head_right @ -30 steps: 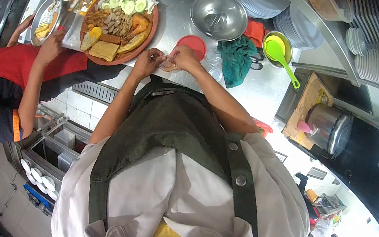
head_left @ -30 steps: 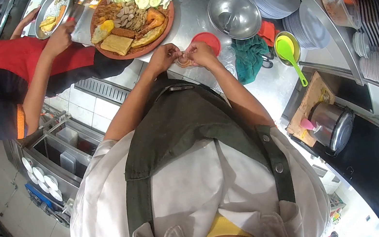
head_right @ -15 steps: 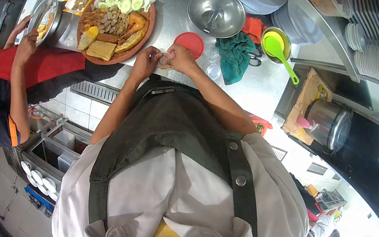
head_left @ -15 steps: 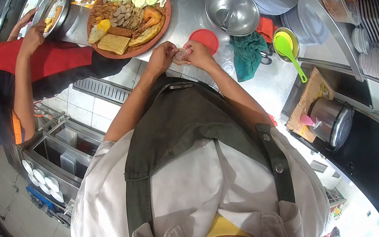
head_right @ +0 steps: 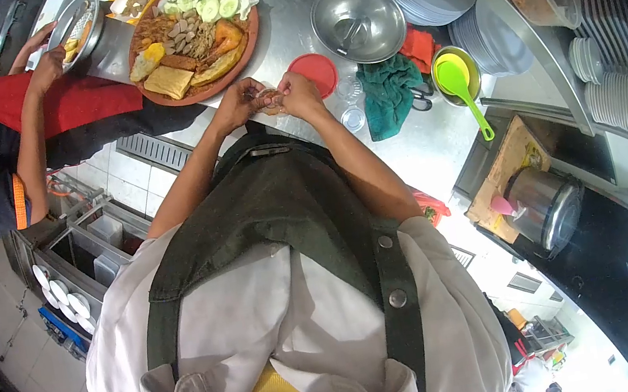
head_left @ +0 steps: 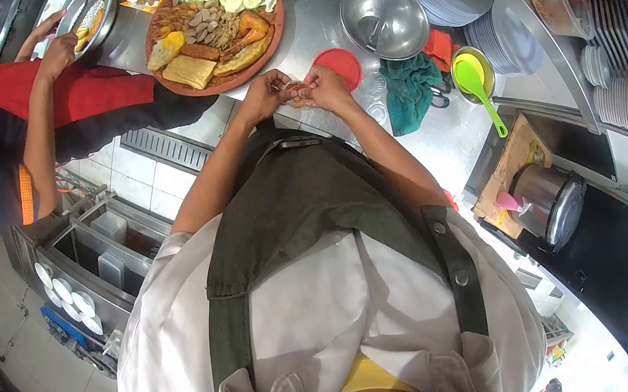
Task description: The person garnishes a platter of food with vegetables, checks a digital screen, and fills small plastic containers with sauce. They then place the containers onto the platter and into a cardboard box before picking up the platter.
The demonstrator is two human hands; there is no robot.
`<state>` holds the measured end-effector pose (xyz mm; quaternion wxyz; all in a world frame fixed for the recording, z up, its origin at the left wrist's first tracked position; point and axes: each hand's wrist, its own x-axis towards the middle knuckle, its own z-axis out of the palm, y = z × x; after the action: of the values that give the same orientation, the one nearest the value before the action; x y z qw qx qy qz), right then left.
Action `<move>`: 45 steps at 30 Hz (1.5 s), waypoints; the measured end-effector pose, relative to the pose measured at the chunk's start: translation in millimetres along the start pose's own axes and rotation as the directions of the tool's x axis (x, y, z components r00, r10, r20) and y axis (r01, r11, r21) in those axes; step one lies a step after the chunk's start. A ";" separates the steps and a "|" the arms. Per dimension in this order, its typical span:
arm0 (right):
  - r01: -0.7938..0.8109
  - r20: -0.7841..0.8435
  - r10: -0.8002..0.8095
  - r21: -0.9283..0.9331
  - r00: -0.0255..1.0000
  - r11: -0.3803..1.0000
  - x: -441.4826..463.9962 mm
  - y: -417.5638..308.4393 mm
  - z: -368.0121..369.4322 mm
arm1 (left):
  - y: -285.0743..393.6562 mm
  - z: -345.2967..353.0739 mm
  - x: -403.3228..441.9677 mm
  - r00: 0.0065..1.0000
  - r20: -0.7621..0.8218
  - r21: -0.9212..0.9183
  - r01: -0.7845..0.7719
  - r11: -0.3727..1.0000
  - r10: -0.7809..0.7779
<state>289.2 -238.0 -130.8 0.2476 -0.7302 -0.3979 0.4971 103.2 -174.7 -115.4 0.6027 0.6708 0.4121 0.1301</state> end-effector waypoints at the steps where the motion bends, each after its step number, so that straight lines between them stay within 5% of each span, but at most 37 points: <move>1: -0.021 0.004 0.021 0.047 1.000 0.999 -8.9 -9.8 -3.1 | 0.5 -0.4 -0.7 1.000 -0.005 0.019 -0.017 1.000 0.018; 5: -0.081 0.053 0.070 0.255 0.996 0.964 -10.0 -9.2 -3.6 | 10.7 -3.5 -2.4 1.000 -0.006 -0.002 -0.012 1.000 0.012; 8: 0.029 -0.033 -0.027 0.076 0.999 0.997 1.1 5.1 1.5 | 4.8 -0.7 -1.7 1.000 -0.017 -0.036 -0.003 0.999 0.002; 17: -0.068 -0.032 0.069 0.031 0.997 0.997 -10.8 -23.9 -9.6 | -0.5 0.8 2.1 0.999 -0.010 -0.117 0.052 0.992 -0.053; 20: -0.097 0.049 0.095 0.051 0.994 0.994 -3.1 -15.4 -12.7 | -4.5 0.6 4.8 0.999 0.014 -0.127 0.052 0.991 -0.051; 23: 0.043 0.040 -0.036 -0.208 0.999 0.977 14.5 -4.8 -10.2 | -3.3 -0.5 5.6 1.000 0.018 -0.084 0.011 0.996 -0.009; 26: -0.033 0.154 0.082 -0.299 0.985 0.954 15.4 -33.8 -22.2 | -8.5 -3.9 10.9 0.999 0.031 -0.051 -0.020 0.998 0.022; 29: -0.039 0.313 0.082 -0.141 0.946 0.989 34.0 -27.9 -24.2 | 3.9 -9.6 11.6 0.995 0.100 -0.032 -0.005 0.999 0.008; 32: 0.076 0.291 0.035 -0.363 0.956 0.929 38.8 -39.4 -23.4 | 1.3 -9.1 10.9 0.990 0.141 -0.049 -0.006 0.999 0.013; 35: 0.040 0.329 0.048 -0.257 0.943 0.966 40.2 -37.3 -27.1 | 8.8 -12.9 11.1 0.995 0.099 0.053 -0.025 0.998 0.019; 38: 0.261 0.124 -0.242 -0.181 0.962 0.948 24.6 -23.5 -20.8 | 14.5 -12.1 3.3 1.000 0.005 0.056 -0.005 0.998 0.005; 39: 0.213 0.109 -0.208 -0.030 0.972 0.977 17.0 -20.1 -18.7 | 14.5 -13.9 3.2 0.999 -0.035 0.032 0.003 0.999 -0.002; 42: 0.063 0.099 -0.104 0.351 0.990 0.934 -12.5 -12.2 -13.2 | -9.5 -5.8 3.3 0.984 0.019 -0.431 0.169 0.887 -0.178; 45: 0.041 0.048 -0.074 0.489 0.996 0.871 -32.0 -21.4 -18.3 | 0.1 2.2 -2.8 0.985 0.013 -0.466 0.159 0.870 -0.173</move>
<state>292.9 -251.8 -90.6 0.4253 -0.6153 -0.2894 0.5974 103.0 -178.2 -115.0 0.7487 0.4670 0.4336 0.1828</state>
